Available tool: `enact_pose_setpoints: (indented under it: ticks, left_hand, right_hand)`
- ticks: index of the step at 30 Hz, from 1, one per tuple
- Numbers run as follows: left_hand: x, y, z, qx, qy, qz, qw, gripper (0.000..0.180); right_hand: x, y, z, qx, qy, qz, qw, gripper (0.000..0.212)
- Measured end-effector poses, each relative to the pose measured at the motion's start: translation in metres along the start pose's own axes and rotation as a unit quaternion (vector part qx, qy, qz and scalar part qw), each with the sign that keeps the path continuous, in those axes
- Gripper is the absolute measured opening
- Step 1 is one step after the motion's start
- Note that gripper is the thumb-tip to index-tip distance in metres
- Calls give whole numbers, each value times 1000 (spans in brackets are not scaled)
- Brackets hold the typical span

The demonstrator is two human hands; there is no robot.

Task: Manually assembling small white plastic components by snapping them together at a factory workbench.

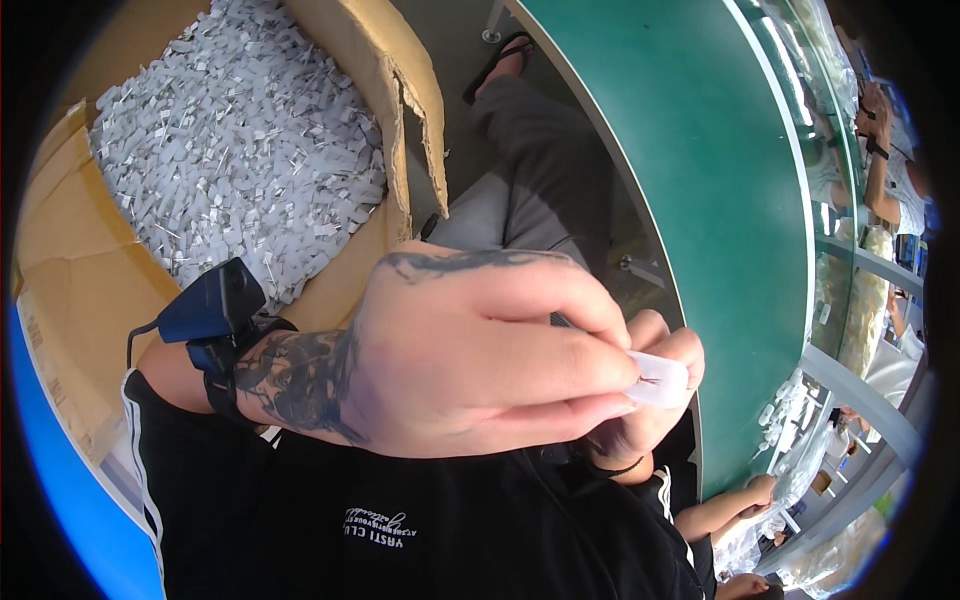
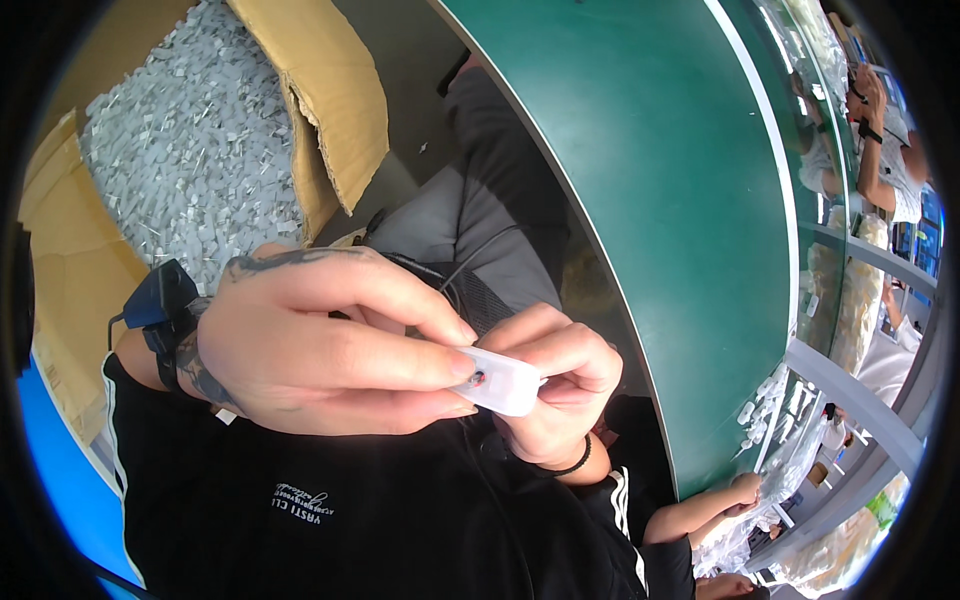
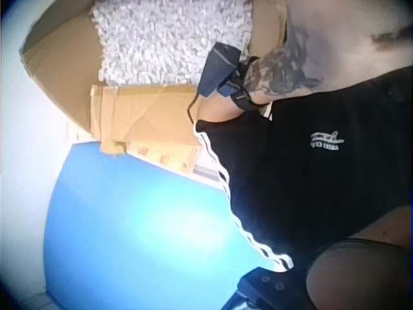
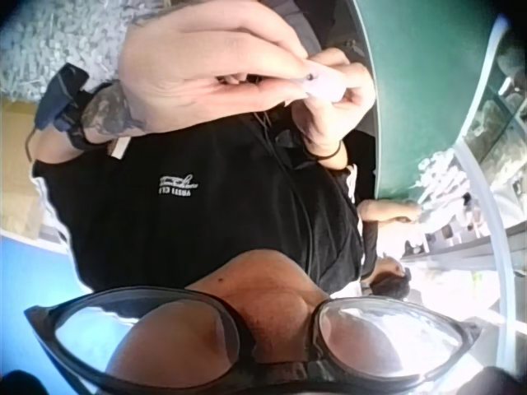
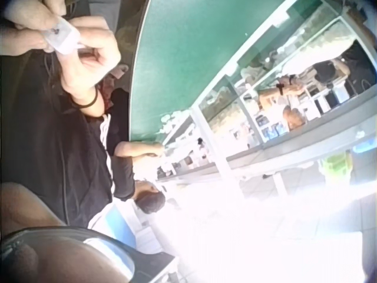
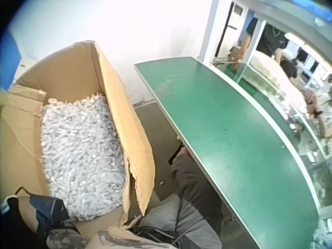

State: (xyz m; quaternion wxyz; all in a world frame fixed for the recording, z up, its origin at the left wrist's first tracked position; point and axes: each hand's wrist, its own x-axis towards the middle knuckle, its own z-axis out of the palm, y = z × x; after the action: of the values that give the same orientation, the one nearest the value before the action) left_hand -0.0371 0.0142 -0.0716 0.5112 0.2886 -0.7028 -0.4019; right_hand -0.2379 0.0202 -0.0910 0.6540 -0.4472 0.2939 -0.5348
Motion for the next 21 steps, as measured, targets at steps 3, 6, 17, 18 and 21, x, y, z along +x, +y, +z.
enact_pose_setpoints:
  ticks: [3,6,17,18,21]
  left_hand:
    - [-2,2,1,6,-3,-10,1000,34]
    - [8,12,-7,63,-34,-28,997,36]
    - [-11,146,-73,392,202,182,879,10]
    - [-24,148,-88,422,210,162,867,10]
    - [-60,161,-155,748,72,-62,657,14]
  right_hand:
    - [0,-4,1,-27,-6,-12,1000,19]
    - [1,-10,-1,-24,-14,-12,1000,18]
    - [231,-164,-427,-155,239,127,950,19]
    - [228,-187,-474,-171,269,152,935,23]
    - [239,-206,-543,-211,336,180,900,34]
